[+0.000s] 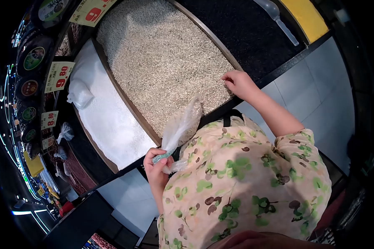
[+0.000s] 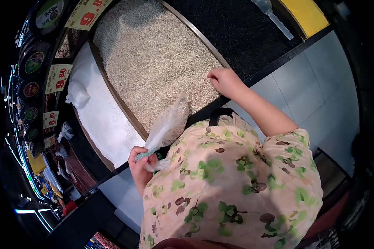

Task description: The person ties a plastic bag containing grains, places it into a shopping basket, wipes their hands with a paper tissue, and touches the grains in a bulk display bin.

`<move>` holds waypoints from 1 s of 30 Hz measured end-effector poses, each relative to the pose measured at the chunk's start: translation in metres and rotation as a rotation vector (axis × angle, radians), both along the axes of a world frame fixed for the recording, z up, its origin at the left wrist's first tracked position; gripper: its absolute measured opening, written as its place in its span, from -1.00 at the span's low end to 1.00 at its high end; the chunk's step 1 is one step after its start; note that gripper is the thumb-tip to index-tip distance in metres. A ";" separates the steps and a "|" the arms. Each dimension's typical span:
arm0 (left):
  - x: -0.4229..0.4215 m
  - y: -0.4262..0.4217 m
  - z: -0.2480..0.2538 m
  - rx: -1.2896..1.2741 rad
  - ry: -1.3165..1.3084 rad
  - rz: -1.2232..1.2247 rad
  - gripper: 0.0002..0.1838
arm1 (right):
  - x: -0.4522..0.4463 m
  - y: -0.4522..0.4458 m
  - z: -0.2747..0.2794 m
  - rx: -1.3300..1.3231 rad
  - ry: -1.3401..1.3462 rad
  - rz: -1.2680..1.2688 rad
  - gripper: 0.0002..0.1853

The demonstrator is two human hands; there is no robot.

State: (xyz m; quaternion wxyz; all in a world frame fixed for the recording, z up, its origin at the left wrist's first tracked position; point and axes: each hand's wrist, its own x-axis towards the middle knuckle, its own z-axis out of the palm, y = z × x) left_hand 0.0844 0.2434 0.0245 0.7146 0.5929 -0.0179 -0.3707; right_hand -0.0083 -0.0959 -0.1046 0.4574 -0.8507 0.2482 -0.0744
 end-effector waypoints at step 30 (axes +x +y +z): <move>-0.004 -0.008 0.000 0.011 -0.005 0.056 -0.82 | 0.025 0.006 -0.032 -0.495 0.076 0.284 -0.88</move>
